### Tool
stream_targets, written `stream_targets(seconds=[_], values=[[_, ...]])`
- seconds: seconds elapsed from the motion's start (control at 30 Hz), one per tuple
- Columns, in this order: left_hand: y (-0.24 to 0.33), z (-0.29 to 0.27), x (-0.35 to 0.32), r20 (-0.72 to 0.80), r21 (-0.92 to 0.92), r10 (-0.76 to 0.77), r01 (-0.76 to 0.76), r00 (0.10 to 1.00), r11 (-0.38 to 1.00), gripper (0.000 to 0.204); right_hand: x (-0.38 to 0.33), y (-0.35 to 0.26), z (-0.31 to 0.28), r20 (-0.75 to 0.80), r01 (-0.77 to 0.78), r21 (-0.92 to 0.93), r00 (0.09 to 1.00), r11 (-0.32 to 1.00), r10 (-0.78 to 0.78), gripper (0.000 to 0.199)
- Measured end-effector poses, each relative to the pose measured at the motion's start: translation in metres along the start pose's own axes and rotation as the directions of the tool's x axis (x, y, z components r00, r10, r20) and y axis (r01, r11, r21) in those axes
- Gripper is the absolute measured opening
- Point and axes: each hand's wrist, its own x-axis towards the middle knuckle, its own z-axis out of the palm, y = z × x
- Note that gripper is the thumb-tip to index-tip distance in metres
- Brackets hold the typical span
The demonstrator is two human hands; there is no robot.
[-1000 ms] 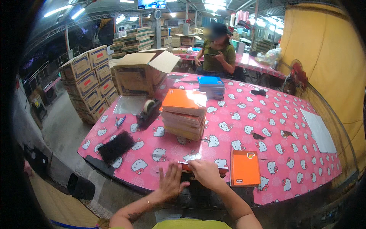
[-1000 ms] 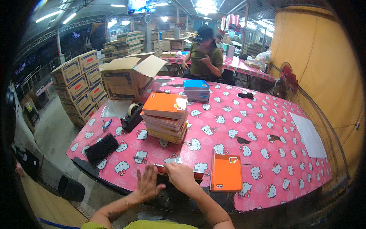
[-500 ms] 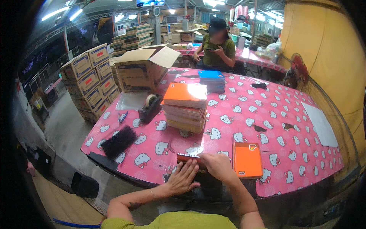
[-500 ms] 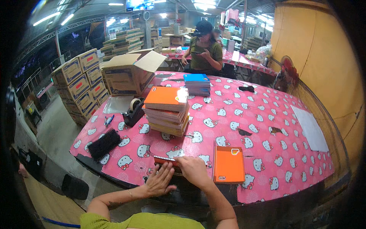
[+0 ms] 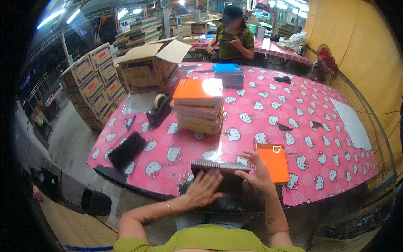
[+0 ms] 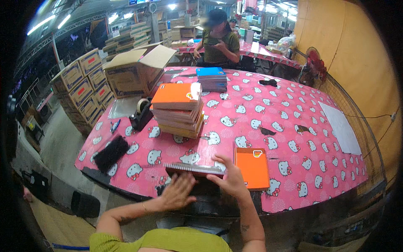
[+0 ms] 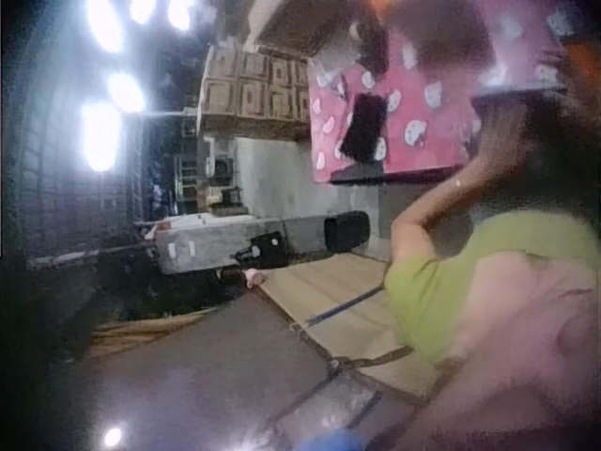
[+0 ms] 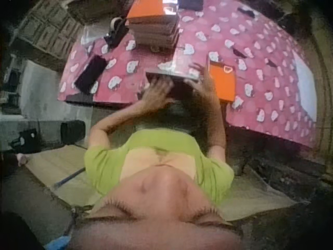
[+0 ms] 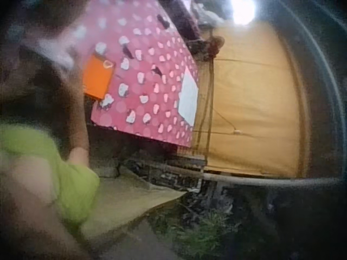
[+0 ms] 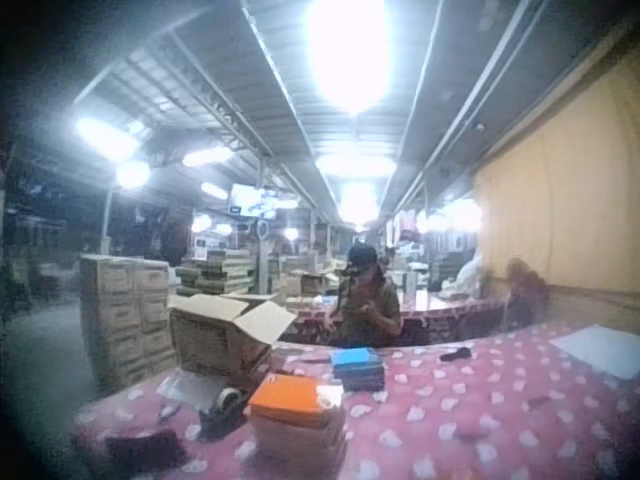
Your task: The person takes spiral notebooks from a stack and slides a plastic strip along the spiral spine to bind them before placing them in a separate pile.
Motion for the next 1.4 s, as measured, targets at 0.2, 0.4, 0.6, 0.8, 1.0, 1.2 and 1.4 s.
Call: stream_targets(seconds=[0.2, 0.4, 0.6, 0.8, 1.0, 1.2, 1.4], values=[[-0.016, -0.029, 0.063, -0.030, 0.364, -0.024, 0.033, 0.999, 0.931, 0.086, -0.019, 0.041, 0.026, -0.011, -0.246, 0.445, 0.960, 0.861, 0.280, 0.020], [-0.012, -0.032, 0.051, 0.185, 0.024, -0.188, 0.186, 0.965, 0.982, 0.093, -0.016, 0.042, 0.048, -0.038, -0.145, 0.470, 0.982, 0.871, 0.184, 0.021], [-0.014, -0.014, 0.060, -0.008, 0.001, -0.227, 0.227, 0.974, 0.974, 0.087, -0.016, 0.041, 0.046, -0.100, -0.149, 0.409, 0.973, 0.900, 0.206, 0.022], [0.008, 0.008, 0.014, -0.049, 0.284, 0.166, -0.146, 0.985, 0.948, 0.087, -0.017, 0.037, 0.030, 0.178, -0.276, 0.434, 0.959, 0.858, 0.219, 0.022], [-0.002, 0.000, 0.050, -0.061, 0.158, 0.118, -0.107, 0.991, 0.982, 0.082, -0.026, 0.061, 0.035, 0.147, -0.228, 0.416, 0.972, 0.880, 0.183, 0.024], [-0.016, -0.015, 0.091, -0.120, 0.360, -0.070, 0.109, 0.990, 0.927, 0.083, -0.022, 0.056, 0.039, 0.148, -0.200, 0.430, 0.978, 0.880, 0.149, 0.022], [0.012, -0.023, 0.093, -0.085, 0.276, -0.076, 0.097, 0.993, 0.956, 0.083, -0.028, 0.070, 0.042, 0.166, -0.255, 0.503, 0.966, 0.826, 0.198, 0.022]])
